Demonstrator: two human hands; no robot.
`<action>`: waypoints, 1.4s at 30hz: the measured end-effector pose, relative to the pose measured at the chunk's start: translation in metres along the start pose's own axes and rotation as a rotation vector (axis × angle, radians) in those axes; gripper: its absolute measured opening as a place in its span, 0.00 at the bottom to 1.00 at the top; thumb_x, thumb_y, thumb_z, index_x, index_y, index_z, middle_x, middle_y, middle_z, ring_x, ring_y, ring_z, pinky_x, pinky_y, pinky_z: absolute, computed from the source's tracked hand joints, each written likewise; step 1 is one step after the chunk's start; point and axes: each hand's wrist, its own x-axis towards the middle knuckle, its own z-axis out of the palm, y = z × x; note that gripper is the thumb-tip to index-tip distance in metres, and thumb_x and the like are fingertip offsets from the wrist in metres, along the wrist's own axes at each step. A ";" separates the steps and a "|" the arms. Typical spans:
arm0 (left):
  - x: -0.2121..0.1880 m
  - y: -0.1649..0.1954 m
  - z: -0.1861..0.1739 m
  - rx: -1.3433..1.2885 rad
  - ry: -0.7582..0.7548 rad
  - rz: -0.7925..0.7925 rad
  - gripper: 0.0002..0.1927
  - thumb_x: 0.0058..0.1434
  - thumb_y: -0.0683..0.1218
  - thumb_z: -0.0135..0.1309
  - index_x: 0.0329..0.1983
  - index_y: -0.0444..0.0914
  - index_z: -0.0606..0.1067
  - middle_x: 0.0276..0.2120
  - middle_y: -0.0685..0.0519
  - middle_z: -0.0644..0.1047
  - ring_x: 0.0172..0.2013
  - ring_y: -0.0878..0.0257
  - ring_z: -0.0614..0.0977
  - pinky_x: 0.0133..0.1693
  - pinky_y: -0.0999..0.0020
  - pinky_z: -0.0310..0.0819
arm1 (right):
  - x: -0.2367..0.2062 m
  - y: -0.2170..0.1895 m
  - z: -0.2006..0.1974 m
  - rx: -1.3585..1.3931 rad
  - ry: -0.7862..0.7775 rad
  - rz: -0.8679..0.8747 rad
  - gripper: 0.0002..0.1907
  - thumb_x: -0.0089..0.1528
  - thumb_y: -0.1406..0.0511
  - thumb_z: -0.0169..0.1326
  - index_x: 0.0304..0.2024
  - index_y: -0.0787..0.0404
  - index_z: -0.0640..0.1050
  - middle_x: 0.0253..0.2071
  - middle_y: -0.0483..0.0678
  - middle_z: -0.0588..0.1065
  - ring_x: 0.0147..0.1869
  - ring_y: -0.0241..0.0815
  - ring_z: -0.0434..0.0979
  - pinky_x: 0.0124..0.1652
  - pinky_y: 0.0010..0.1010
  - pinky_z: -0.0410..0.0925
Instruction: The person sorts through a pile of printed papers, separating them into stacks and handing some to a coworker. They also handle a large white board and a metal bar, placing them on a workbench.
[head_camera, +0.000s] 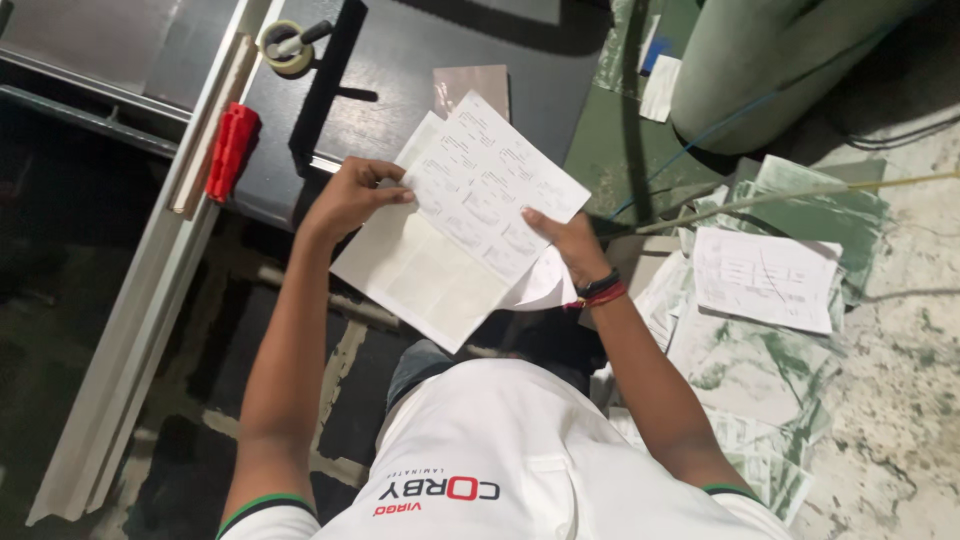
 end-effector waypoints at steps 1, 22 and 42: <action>0.009 -0.004 -0.008 0.014 0.018 -0.014 0.13 0.56 0.43 0.66 0.45 0.35 0.83 0.31 0.50 0.84 0.27 0.66 0.83 0.31 0.72 0.76 | 0.013 -0.006 0.006 -0.028 0.009 -0.033 0.24 0.61 0.65 0.63 0.56 0.72 0.76 0.52 0.51 0.80 0.52 0.40 0.81 0.52 0.32 0.74; 0.270 -0.115 -0.189 -0.360 -0.231 0.081 0.17 0.58 0.44 0.65 0.49 0.30 0.81 0.39 0.46 0.85 0.39 0.60 0.85 0.45 0.66 0.77 | 0.295 -0.041 0.149 -0.359 0.261 -0.135 0.14 0.63 0.70 0.61 0.49 0.74 0.78 0.44 0.53 0.81 0.44 0.40 0.82 0.45 0.28 0.75; 0.276 -0.050 -0.303 0.070 -0.100 0.205 0.11 0.64 0.43 0.64 0.43 0.32 0.77 0.48 0.41 0.74 0.45 0.50 0.76 0.47 0.58 0.74 | 0.370 -0.134 0.234 -0.156 -0.419 -0.055 0.37 0.67 0.69 0.52 0.79 0.59 0.58 0.73 0.46 0.67 0.77 0.39 0.66 0.68 0.32 0.65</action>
